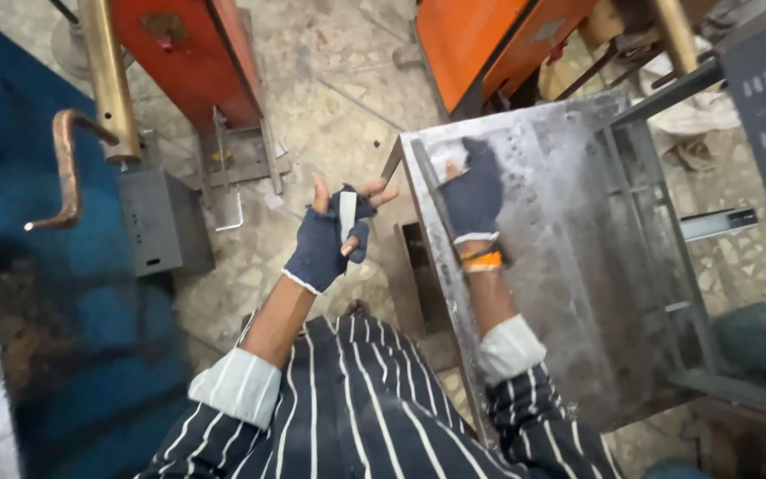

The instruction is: The person welds a rectangular metal frame using a handheld welding torch, then uses a hammer to tap the welded joints. They repeat this process on multiple frames, placing finished pieces on a nearby metal table.

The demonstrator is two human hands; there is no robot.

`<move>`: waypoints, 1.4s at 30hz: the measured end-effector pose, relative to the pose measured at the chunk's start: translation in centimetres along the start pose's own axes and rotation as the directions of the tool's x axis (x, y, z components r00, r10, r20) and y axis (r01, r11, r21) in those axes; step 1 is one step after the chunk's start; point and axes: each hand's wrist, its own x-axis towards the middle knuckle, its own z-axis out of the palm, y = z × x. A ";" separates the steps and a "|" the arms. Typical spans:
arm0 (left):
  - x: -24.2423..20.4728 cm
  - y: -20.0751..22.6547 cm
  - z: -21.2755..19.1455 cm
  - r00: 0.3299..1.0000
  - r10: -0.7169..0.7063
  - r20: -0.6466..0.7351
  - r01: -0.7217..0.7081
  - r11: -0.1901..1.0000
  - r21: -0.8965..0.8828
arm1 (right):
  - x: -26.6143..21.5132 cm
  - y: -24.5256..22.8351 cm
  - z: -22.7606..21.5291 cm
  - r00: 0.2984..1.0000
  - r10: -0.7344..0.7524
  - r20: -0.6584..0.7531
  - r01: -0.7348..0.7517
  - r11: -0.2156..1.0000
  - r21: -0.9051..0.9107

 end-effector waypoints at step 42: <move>-7.3 0.8 0.2 0.998 -0.024 -0.059 0.016 0.990 -0.138 | -2.9 -9.0 8.2 0.976 -0.138 -0.170 0.140 0.990 -0.002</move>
